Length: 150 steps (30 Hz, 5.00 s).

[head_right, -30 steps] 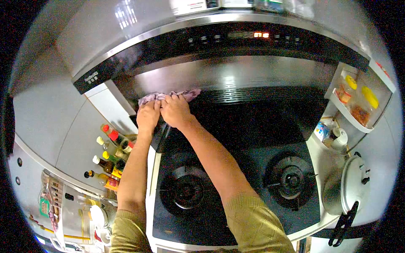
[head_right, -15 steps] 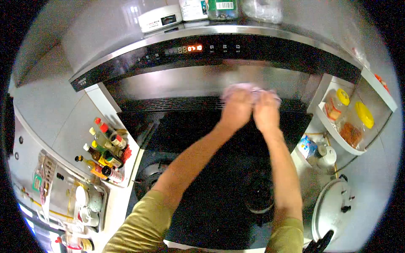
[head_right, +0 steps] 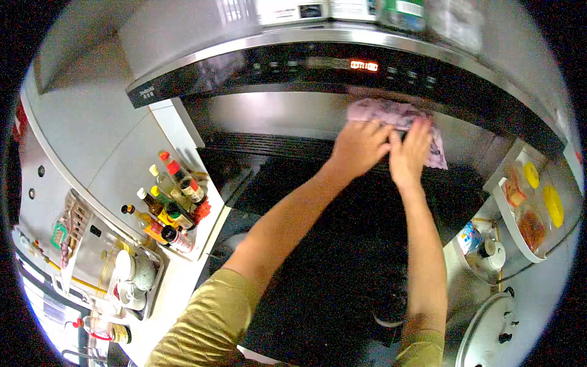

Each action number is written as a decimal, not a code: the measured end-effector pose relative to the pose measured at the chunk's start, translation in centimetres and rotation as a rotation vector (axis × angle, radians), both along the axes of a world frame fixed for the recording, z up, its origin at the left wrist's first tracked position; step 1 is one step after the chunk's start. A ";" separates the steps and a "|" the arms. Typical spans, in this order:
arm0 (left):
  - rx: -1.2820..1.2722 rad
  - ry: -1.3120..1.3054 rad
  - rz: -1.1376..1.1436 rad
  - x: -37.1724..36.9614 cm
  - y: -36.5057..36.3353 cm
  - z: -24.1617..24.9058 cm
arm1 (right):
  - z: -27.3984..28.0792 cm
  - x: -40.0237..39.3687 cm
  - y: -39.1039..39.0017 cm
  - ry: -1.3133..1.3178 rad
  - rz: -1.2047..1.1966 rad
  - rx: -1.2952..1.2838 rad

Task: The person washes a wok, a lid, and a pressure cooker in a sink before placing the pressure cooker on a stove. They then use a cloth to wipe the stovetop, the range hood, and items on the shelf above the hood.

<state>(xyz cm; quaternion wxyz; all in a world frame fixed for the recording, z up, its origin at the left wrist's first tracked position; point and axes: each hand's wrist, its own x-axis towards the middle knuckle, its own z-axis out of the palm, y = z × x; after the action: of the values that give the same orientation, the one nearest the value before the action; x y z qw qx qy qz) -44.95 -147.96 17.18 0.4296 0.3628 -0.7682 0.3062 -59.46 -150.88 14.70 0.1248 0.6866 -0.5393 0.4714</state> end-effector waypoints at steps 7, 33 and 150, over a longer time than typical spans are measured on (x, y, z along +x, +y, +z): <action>0.101 -0.037 0.260 19.5 1.9 0.3 | 0.9 19.2 2.3 0.266 -0.009 -0.121; 0.252 0.031 0.105 3.6 2.2 -3.6 | 0.1 2.3 5.7 0.442 -0.002 0.211; 0.349 0.080 0.133 -9.9 12.8 22.9 | 30.6 -16.6 7.2 0.417 -0.187 -0.256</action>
<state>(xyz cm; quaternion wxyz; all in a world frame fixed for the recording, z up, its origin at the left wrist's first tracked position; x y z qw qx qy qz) -54.90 -135.12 40.11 0.3693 0.4937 -0.7662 0.1814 -76.02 -143.67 45.34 0.3621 0.6946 -0.4990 0.3707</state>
